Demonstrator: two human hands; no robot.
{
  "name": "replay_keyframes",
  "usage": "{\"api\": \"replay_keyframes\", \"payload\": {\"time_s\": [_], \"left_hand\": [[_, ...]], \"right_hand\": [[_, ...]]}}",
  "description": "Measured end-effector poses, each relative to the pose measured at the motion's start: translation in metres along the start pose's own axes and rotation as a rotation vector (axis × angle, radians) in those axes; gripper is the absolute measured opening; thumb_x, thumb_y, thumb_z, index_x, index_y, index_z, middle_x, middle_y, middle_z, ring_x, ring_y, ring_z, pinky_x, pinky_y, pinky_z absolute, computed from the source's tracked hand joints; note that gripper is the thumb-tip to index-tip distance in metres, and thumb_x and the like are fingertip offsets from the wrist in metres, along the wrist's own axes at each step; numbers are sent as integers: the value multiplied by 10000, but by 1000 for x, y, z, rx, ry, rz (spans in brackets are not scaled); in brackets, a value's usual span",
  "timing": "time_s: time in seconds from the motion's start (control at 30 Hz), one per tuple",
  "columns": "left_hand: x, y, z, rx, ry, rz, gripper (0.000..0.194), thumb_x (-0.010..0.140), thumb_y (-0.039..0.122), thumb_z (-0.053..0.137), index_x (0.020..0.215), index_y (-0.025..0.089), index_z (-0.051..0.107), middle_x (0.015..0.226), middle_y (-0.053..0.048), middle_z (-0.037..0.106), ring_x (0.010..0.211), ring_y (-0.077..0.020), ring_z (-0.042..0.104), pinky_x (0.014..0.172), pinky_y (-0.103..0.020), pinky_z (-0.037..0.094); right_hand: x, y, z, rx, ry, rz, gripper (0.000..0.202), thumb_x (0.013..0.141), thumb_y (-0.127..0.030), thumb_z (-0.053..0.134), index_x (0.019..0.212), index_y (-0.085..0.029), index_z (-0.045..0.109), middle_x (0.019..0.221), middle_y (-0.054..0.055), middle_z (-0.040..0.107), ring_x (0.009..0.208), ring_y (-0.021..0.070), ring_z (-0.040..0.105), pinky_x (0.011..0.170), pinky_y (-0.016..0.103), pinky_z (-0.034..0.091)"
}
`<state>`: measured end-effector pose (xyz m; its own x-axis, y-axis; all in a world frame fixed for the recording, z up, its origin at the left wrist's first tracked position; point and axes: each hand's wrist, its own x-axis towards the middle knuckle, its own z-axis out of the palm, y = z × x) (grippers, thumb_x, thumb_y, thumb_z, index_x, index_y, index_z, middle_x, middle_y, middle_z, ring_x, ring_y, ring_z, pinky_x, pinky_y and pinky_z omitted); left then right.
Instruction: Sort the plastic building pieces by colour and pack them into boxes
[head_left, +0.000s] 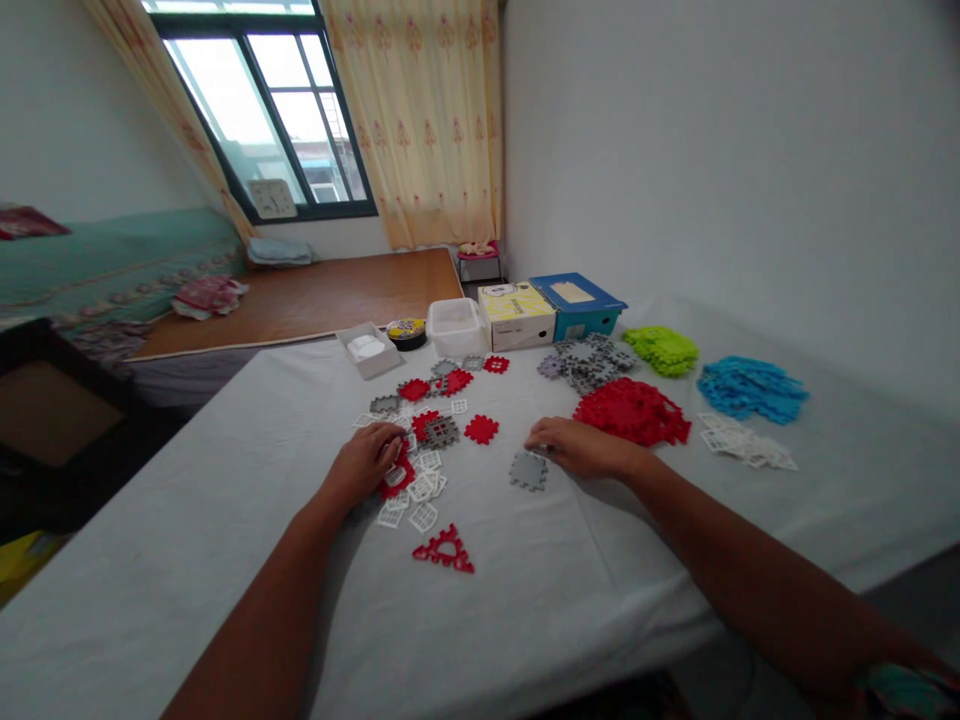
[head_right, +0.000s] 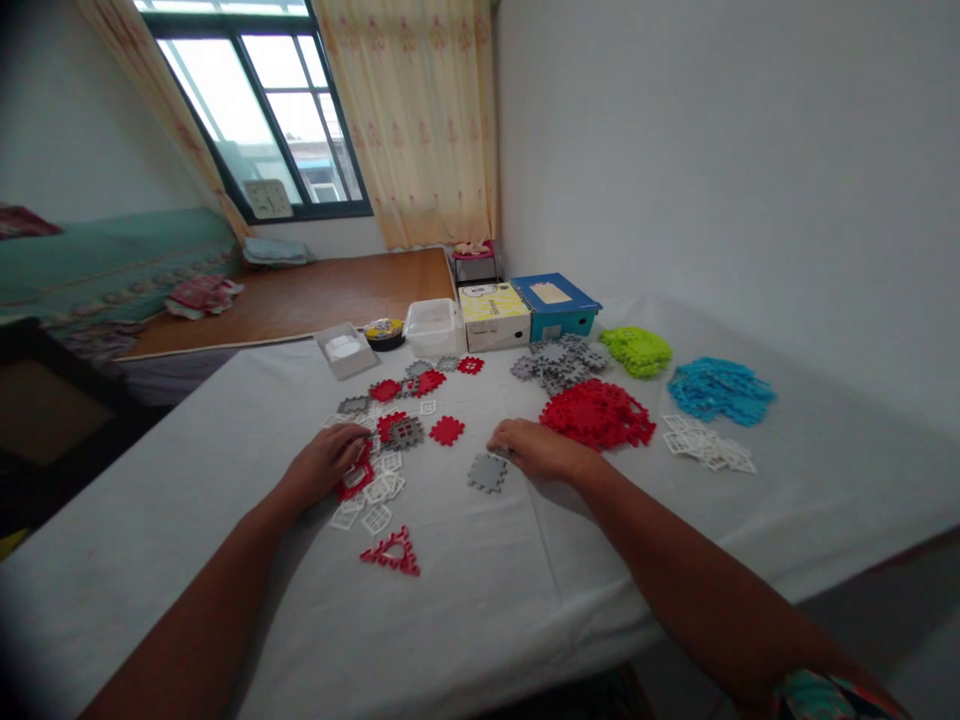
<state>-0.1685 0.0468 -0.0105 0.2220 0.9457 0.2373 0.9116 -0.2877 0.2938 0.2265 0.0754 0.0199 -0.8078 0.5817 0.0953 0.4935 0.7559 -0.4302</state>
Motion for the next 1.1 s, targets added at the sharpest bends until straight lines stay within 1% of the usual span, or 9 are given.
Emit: {"api": "replay_keyframes", "payload": {"time_s": [0.23,0.37,0.43,0.63,0.7,0.77,0.93,1.03,1.1], "left_hand": [[1,-2,1,-9,5,-3,374,948,395,375,1124,203,644,1181,-87,652,1109,-248,577,999,-419,442],[1,-3,1,-24,10,-7,368,939,400,392,1119,214,653,1173,-79,657,1092,-243,588,984,-404,454],[1,-4,1,-25,11,-3,373,942,405,389,1123,213,652,1179,-80,654,1093,-242,588,985,-403,454],[1,-3,1,-7,1,-2,389,956,410,361,1123,197,641,1181,-90,649,1097,-241,584,983,-408,454],[1,-2,0,-11,5,3,386,955,417,361,1107,201,643,1163,-88,654,1084,-237,590,977,-402,459],[1,0,-1,-18,9,8,384,952,422,363,1088,203,647,1146,-87,660,1070,-237,597,969,-400,465],[2,-2,-2,-18,21,4,393,937,432,372,1093,199,647,1148,-95,665,1076,-255,600,977,-422,462],[3,-4,-1,-20,28,8,394,929,446,379,1091,207,647,1139,-93,669,1074,-258,603,977,-422,462],[4,-5,0,-22,31,10,390,924,449,382,1083,212,648,1127,-90,673,1062,-257,607,972,-419,465]], "right_hand": [[-5,6,1,-87,1,132,318,811,-138,624,1127,-157,653,1072,117,640,989,224,601,883,336,471],[-6,7,0,-76,49,141,362,759,-149,693,1117,-170,641,1088,101,638,1028,229,576,881,328,457],[-5,4,-2,-65,75,152,352,731,-142,718,1075,-176,654,1050,85,645,990,218,579,851,312,455],[-17,-10,-13,-6,155,235,84,803,-173,650,880,-175,682,815,38,659,727,155,591,652,250,423],[-33,-9,-20,-7,243,246,85,838,-229,619,866,-184,686,813,38,671,732,160,598,659,259,427],[-56,1,-29,-10,382,310,145,863,-305,594,883,-198,691,855,42,691,758,170,613,688,276,443],[-143,58,-57,-68,748,697,254,854,-407,562,914,-196,691,897,93,721,782,231,646,714,345,468],[-197,94,-63,-196,820,890,243,839,-406,568,885,-205,696,892,128,721,790,274,652,694,379,457],[-223,110,-62,-260,796,928,208,834,-385,565,834,-224,697,865,126,721,766,281,652,659,380,447]]}}
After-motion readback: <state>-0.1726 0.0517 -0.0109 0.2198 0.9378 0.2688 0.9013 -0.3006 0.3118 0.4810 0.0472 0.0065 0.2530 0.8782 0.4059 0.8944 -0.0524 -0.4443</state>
